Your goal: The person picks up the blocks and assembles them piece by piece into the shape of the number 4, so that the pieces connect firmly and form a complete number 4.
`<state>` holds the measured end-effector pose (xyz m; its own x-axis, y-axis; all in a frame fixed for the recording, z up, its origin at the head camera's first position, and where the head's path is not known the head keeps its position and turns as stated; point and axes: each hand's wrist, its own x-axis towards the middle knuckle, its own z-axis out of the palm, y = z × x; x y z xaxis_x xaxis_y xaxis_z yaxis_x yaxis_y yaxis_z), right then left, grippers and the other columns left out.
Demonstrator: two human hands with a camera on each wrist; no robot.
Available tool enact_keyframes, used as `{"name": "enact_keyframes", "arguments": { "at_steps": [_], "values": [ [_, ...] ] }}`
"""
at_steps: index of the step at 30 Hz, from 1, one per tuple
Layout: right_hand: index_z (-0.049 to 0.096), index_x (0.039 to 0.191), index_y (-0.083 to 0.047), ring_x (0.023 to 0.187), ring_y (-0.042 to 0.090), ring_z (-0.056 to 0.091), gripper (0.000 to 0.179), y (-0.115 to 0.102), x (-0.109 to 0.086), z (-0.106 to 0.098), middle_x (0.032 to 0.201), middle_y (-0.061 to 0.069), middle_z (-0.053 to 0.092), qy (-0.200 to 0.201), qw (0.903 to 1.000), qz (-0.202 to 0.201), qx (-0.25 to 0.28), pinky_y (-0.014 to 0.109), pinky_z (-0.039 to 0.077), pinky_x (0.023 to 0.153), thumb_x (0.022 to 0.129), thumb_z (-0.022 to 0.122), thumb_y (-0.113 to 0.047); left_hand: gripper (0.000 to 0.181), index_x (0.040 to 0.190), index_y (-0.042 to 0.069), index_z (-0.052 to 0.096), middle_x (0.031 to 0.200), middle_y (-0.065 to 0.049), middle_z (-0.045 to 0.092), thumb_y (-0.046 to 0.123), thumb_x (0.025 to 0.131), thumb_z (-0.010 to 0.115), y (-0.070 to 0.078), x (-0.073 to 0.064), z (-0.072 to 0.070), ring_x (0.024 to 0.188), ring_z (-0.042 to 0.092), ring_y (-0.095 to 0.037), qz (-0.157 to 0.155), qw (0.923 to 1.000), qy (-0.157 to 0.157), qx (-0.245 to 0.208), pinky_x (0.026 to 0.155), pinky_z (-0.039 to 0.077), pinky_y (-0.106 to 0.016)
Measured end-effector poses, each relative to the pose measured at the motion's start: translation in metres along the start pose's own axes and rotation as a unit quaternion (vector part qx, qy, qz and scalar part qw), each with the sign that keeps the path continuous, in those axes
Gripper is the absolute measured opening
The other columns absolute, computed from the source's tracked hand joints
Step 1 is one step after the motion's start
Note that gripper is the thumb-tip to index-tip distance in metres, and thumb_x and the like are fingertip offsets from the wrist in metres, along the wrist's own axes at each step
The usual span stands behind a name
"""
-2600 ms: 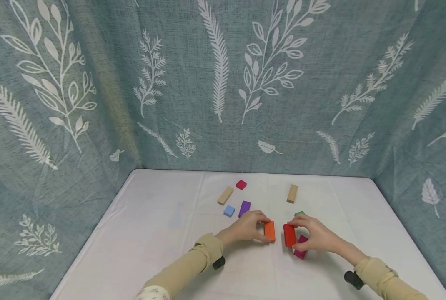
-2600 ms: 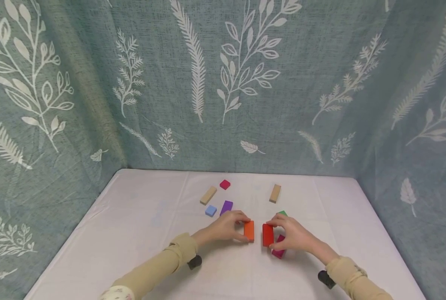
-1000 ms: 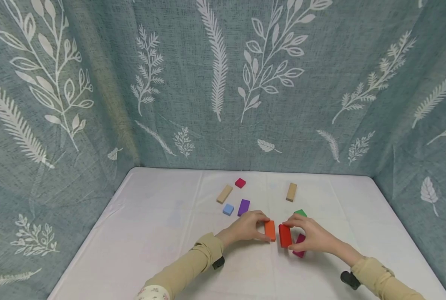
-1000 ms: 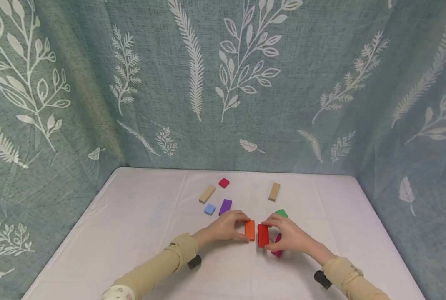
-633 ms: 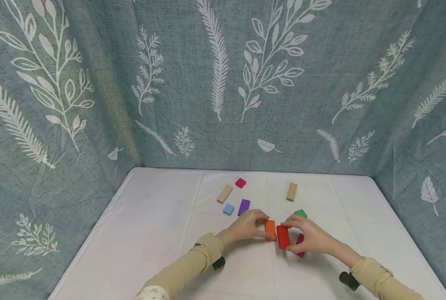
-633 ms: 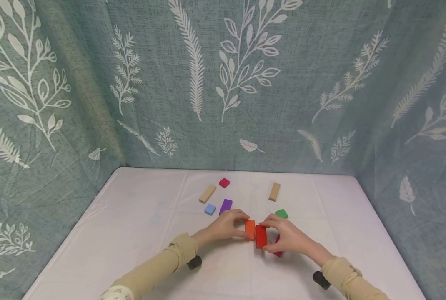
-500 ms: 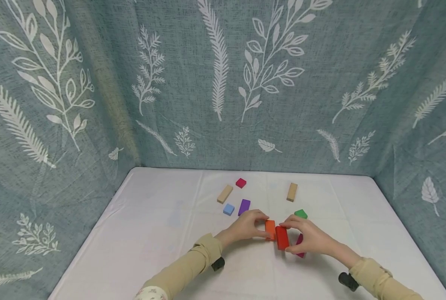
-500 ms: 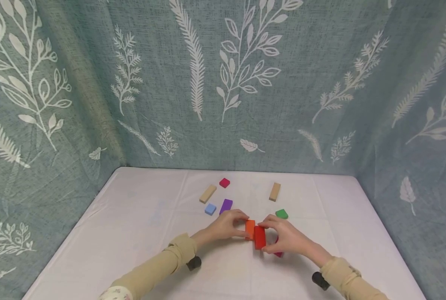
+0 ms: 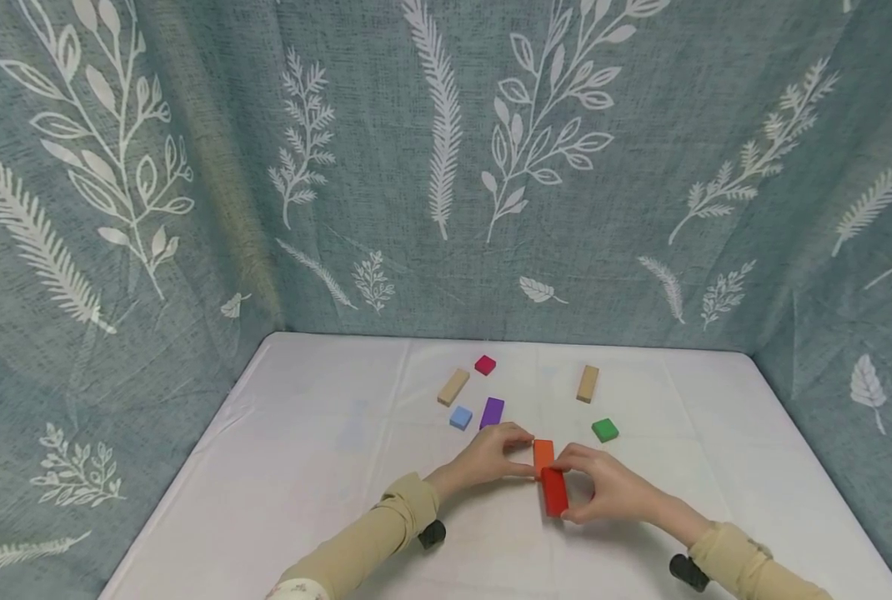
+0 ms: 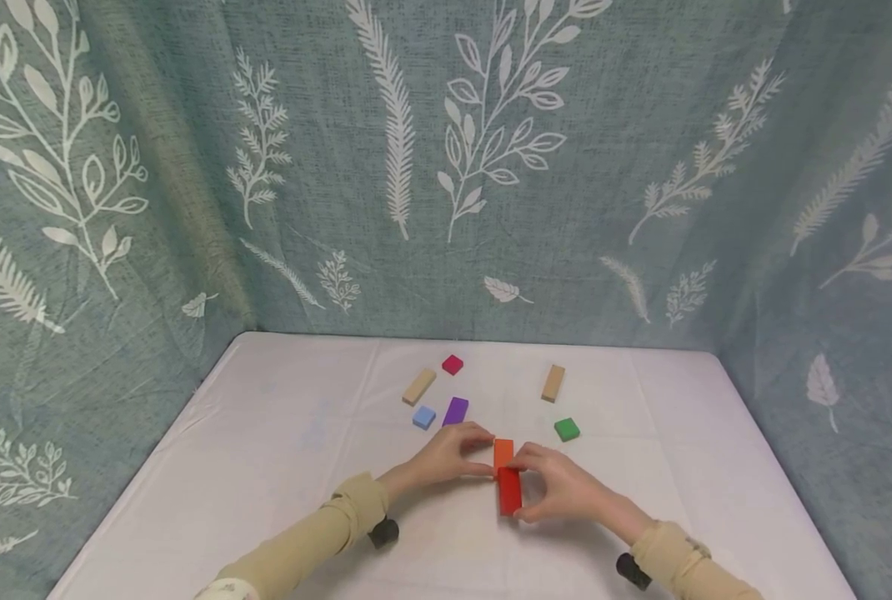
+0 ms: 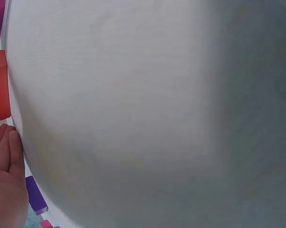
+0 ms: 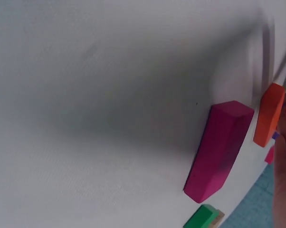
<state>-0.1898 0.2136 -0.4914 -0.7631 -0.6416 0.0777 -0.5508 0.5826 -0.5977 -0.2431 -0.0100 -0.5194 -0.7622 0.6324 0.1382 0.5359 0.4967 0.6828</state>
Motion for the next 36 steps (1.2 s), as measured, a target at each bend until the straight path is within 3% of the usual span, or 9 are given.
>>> {"name": "enact_keyframes", "arguments": {
  "at_steps": [8, 17, 31, 36],
  "values": [
    [0.058, 0.114, -0.02, 0.094, 0.006, 0.051, 0.055, -0.001, 0.001, 0.009, 0.103, -0.017, 0.052, -0.008, 0.9994, 0.021, -0.027, 0.031, 0.047, 0.086, 0.065, 0.077, -0.037, 0.046, 0.11, 0.007, 0.062, 0.104, -0.001, 0.063, 0.033, 0.074, 0.072, -0.004, -0.001, 0.001, 0.098, 0.056, -0.008, 0.031, 0.9993, 0.013, 0.019, 0.086, 0.044, -0.018],
    [0.059, 0.114, -0.019, 0.096, 0.002, 0.048, 0.055, 0.001, -0.001, 0.015, 0.106, -0.017, 0.049, 0.004, 0.9983, 0.0, -0.058, 0.028, 0.046, 0.087, 0.065, 0.077, -0.038, 0.044, 0.111, 0.008, 0.062, 0.105, 0.0, 0.063, 0.032, 0.075, 0.071, -0.005, -0.001, 0.002, 0.098, 0.056, -0.008, 0.017, 0.9997, 0.009, 0.013, 0.086, 0.044, -0.018],
    [0.061, 0.112, -0.017, 0.093, 0.002, 0.046, 0.055, 0.002, -0.003, 0.021, 0.105, -0.015, 0.047, 0.014, 0.997, 0.002, -0.077, 0.023, 0.046, 0.083, 0.065, 0.076, -0.041, 0.043, 0.11, 0.008, 0.062, 0.105, -0.001, 0.063, 0.03, 0.075, 0.072, 0.0, -0.002, 0.002, 0.098, 0.057, -0.009, 0.025, 0.9996, 0.014, 0.007, 0.085, 0.045, -0.017],
    [0.061, 0.111, -0.017, 0.092, 0.003, 0.046, 0.054, 0.003, -0.004, 0.022, 0.105, -0.015, 0.047, 0.022, 0.9964, -0.002, -0.082, 0.023, 0.047, 0.082, 0.065, 0.076, -0.041, 0.043, 0.112, 0.008, 0.061, 0.106, -0.001, 0.062, 0.028, 0.075, 0.072, 0.003, -0.002, 0.004, 0.099, 0.057, -0.009, 0.04, 0.9985, 0.029, 0.021, 0.085, 0.045, -0.018]
  ]
}}
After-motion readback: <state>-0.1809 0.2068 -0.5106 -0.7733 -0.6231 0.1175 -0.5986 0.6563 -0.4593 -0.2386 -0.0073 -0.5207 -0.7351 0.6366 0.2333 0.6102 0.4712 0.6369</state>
